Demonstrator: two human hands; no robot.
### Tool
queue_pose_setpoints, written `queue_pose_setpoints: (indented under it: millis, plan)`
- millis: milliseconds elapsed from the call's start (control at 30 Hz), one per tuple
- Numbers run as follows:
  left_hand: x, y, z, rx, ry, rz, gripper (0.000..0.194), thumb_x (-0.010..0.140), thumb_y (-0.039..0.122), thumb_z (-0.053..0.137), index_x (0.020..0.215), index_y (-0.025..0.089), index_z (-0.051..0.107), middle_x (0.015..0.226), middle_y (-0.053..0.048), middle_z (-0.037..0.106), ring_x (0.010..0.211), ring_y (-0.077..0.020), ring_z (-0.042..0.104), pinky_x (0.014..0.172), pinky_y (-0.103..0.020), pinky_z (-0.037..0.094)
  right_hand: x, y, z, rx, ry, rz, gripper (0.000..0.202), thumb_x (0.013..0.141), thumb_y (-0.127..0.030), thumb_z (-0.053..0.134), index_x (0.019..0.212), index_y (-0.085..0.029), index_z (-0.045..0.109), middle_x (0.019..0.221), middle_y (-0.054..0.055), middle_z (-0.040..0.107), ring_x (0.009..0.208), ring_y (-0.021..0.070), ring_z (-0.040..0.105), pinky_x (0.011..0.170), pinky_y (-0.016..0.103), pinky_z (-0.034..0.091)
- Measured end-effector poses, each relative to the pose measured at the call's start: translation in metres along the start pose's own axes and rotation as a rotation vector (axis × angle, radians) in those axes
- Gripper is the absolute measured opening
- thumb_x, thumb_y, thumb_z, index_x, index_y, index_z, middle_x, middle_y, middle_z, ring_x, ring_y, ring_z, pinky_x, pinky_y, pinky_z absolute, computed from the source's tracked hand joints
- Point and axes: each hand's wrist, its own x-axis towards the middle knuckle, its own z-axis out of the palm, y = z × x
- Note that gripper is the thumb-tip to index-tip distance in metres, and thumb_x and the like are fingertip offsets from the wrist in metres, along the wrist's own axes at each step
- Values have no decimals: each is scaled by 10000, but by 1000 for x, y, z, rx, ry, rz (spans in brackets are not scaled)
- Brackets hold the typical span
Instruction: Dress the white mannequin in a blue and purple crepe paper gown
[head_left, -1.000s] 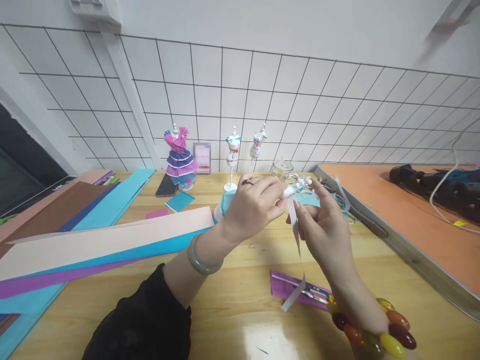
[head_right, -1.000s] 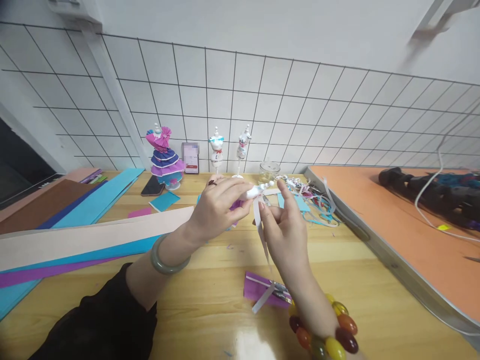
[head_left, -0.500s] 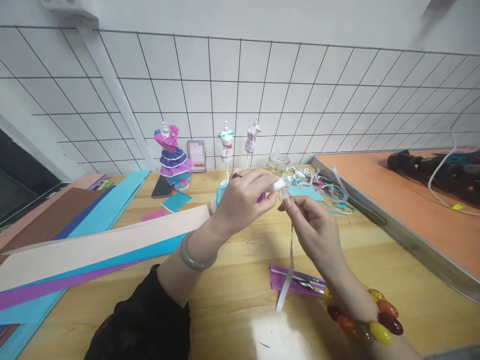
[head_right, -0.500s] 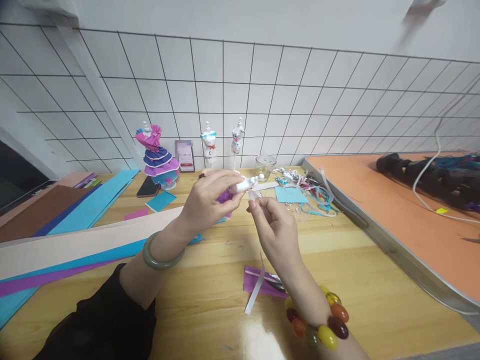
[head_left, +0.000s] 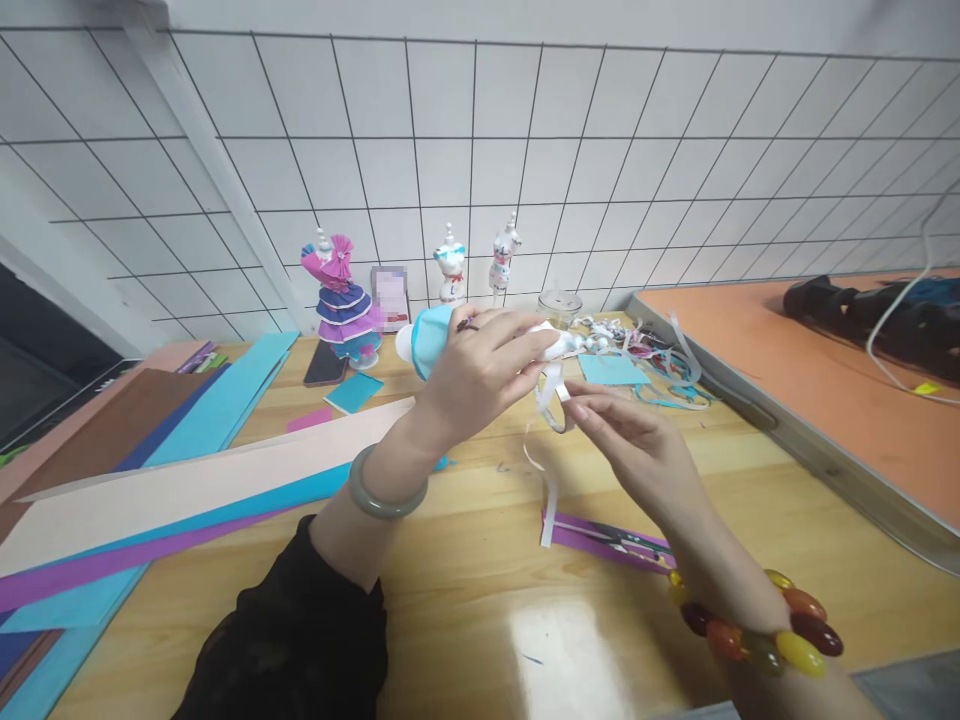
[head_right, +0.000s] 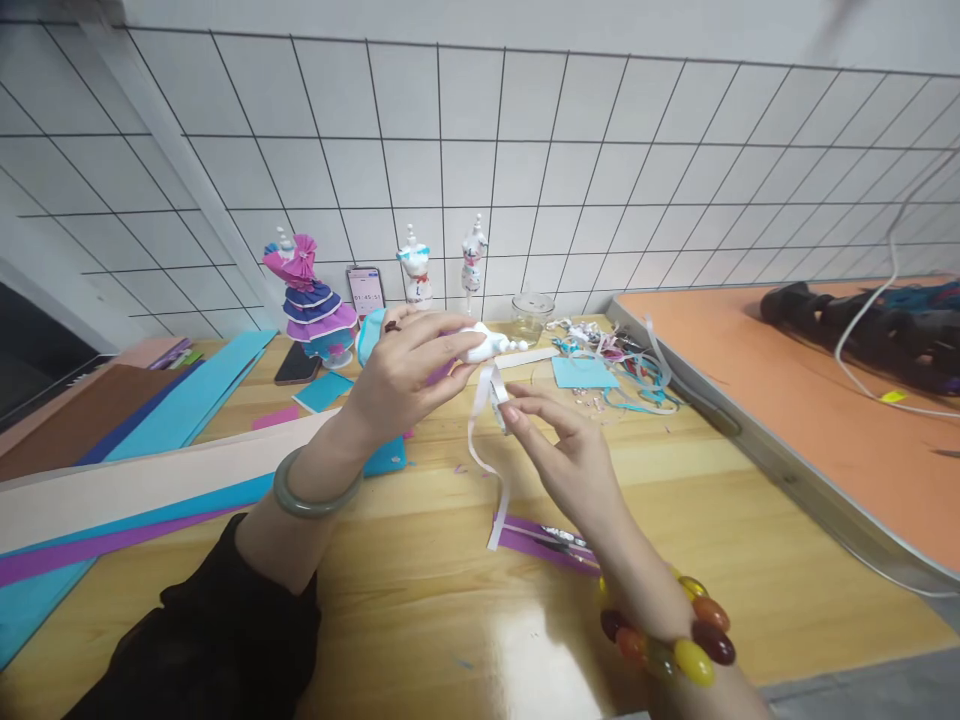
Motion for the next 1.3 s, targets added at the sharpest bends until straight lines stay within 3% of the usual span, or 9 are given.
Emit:
queue_pose_setpoints:
  millis: [133, 200, 333, 467, 633, 800, 967, 1133, 1300]
  plan:
    - [1, -1, -3, 3, -72, 9, 195, 925, 211, 513, 1074, 240, 637, 1140, -50, 689, 1005, -170, 630, 936, -395, 355, -13, 18, -28, -150, 9, 57, 232, 835, -450, 644, 853, -241, 743, 1103, 79, 737, 1090, 272, 652, 986, 455, 468]
    - [1, -2, -3, -1, -100, 5, 184, 926, 221, 516, 1059, 238, 642, 1134, -48, 691, 1008, -171, 627, 936, -393, 350, -25, 29, -44, -316, -98, 94, 251, 843, -451, 627, 889, -240, 755, 1022, 80, 760, 998, 283, 691, 916, 450, 515]
    - [0, -5, 0, -27, -108, 5, 178, 926, 208, 517, 1055, 233, 638, 1127, -38, 693, 1022, -158, 628, 939, -383, 343, -53, 53, -70, -626, -374, 6, 241, 885, -363, 568, 834, -233, 764, 929, 110, 766, 847, 297, 707, 756, 442, 549]
    - [-2, -8, 5, -46, -97, -13, 164, 912, 205, 539, 1042, 224, 637, 1106, -38, 699, 981, -154, 639, 914, -375, 349, -77, 74, -84, -794, -494, -43, 290, 919, -390, 530, 798, -239, 746, 867, 100, 750, 753, 258, 687, 646, 379, 530]
    - [-4, -12, 10, -51, -76, -8, 150, 910, 221, 549, 1033, 215, 635, 1081, -39, 708, 973, -153, 646, 891, -370, 354, -91, 89, -86, -852, -514, -206, 307, 961, -283, 437, 845, -224, 715, 765, 72, 704, 688, 201, 655, 628, 312, 498]
    - [-6, -12, 11, -63, -73, 0, 155, 904, 197, 549, 1037, 213, 628, 1067, -29, 711, 963, -146, 650, 861, -355, 362, -96, 85, -82, -1032, -501, -352, 277, 899, -109, 418, 879, -204, 677, 760, 79, 681, 689, 214, 642, 640, 328, 468]
    - [-4, -11, 10, -68, -113, -25, 156, 896, 185, 550, 1031, 206, 625, 1083, -41, 708, 956, -153, 649, 859, -356, 360, -94, 81, -82, -1105, -570, -422, 236, 892, -69, 424, 817, -180, 618, 684, 66, 656, 622, 212, 629, 636, 342, 452]
    - [-4, -14, 9, -90, -125, -41, 155, 895, 217, 563, 1036, 201, 625, 1091, -54, 704, 984, -166, 641, 873, -361, 360, -93, 84, -85, -1023, -578, -351, 235, 958, -200, 415, 844, -185, 620, 696, 63, 691, 608, 217, 654, 611, 350, 489]
    - [-5, -15, 8, -185, -138, -62, 153, 911, 228, 541, 1036, 189, 620, 1032, -50, 710, 977, -154, 642, 845, -333, 389, -86, 79, -94, -736, -377, -52, 307, 936, -382, 468, 1055, -190, 676, 961, 109, 763, 808, 244, 733, 687, 335, 571]
